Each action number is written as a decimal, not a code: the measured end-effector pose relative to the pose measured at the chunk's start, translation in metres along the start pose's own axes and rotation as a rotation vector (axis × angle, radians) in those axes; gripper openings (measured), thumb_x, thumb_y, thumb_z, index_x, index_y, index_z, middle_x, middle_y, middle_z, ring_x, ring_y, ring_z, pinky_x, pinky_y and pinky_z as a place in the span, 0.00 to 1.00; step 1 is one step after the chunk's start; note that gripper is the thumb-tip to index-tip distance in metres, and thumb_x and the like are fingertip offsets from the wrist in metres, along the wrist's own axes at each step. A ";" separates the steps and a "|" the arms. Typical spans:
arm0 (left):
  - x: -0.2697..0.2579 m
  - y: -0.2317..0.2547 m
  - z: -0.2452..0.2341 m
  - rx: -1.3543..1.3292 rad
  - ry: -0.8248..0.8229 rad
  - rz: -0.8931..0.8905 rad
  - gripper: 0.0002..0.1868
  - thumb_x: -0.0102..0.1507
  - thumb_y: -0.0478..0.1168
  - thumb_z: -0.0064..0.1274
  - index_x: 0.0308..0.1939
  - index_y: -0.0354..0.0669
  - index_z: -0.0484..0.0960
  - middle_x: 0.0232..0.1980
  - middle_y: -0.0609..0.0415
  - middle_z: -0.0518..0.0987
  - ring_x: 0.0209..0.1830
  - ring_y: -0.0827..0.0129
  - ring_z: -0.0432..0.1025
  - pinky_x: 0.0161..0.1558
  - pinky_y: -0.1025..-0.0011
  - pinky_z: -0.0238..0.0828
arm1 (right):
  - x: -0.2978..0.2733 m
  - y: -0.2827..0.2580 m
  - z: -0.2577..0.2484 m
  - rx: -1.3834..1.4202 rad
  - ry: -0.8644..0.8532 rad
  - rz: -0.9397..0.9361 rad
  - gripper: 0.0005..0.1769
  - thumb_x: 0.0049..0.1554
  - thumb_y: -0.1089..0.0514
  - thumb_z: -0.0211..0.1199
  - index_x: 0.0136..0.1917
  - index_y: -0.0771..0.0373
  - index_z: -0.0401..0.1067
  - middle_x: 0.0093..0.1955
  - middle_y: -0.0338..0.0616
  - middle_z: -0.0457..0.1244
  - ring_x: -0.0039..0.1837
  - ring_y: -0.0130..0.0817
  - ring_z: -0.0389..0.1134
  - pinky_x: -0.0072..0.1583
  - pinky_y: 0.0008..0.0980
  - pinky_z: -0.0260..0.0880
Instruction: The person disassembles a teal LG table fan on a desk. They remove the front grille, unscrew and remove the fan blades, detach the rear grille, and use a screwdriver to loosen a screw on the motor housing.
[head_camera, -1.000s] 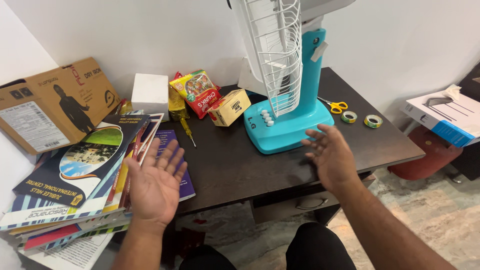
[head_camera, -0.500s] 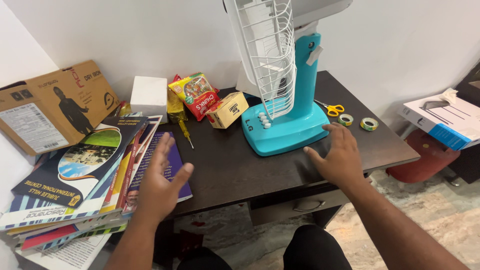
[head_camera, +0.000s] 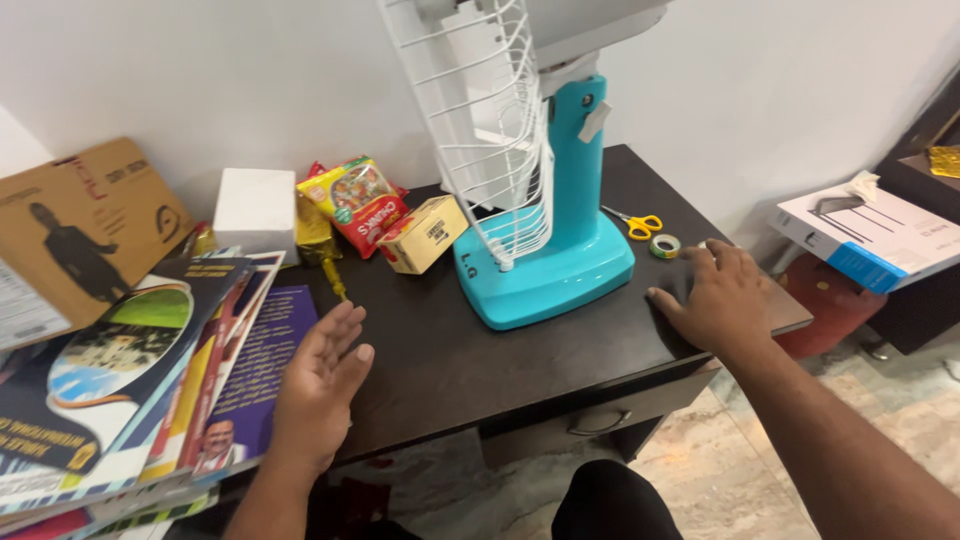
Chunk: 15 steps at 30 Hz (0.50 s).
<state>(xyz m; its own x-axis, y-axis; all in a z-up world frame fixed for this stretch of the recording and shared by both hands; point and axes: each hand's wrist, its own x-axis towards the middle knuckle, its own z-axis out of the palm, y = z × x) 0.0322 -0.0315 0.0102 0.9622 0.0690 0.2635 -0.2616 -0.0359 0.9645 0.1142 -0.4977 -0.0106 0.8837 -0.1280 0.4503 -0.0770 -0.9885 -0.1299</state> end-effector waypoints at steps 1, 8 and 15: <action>0.002 -0.001 0.004 0.091 0.010 0.001 0.33 0.63 0.39 0.55 0.71 0.36 0.66 0.73 0.44 0.71 0.75 0.59 0.63 0.70 0.62 0.59 | 0.004 0.003 0.001 0.003 -0.035 -0.011 0.46 0.50 0.30 0.65 0.74 0.51 0.61 0.78 0.55 0.49 0.80 0.56 0.46 0.73 0.61 0.50; 0.015 -0.018 0.016 0.313 0.099 -0.020 0.31 0.61 0.39 0.58 0.68 0.36 0.70 0.69 0.47 0.74 0.71 0.60 0.68 0.66 0.62 0.65 | 0.035 0.005 0.018 -0.013 -0.303 0.028 0.48 0.53 0.25 0.54 0.82 0.31 0.43 0.85 0.54 0.29 0.82 0.65 0.33 0.71 0.73 0.42; 0.018 -0.035 0.002 -0.093 0.143 -0.017 0.25 0.64 0.33 0.51 0.65 0.31 0.71 0.64 0.44 0.76 0.67 0.61 0.70 0.68 0.66 0.64 | 0.069 0.000 0.034 -0.056 -0.255 -0.109 0.42 0.55 0.35 0.54 0.80 0.29 0.49 0.88 0.39 0.33 0.83 0.64 0.36 0.73 0.71 0.44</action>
<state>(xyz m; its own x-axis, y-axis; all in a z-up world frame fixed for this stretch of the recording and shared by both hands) 0.0592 -0.0309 -0.0186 0.9476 0.2099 0.2407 -0.2578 0.0579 0.9645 0.1908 -0.5039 -0.0091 0.9753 -0.0031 0.2209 0.0059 -0.9992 -0.0402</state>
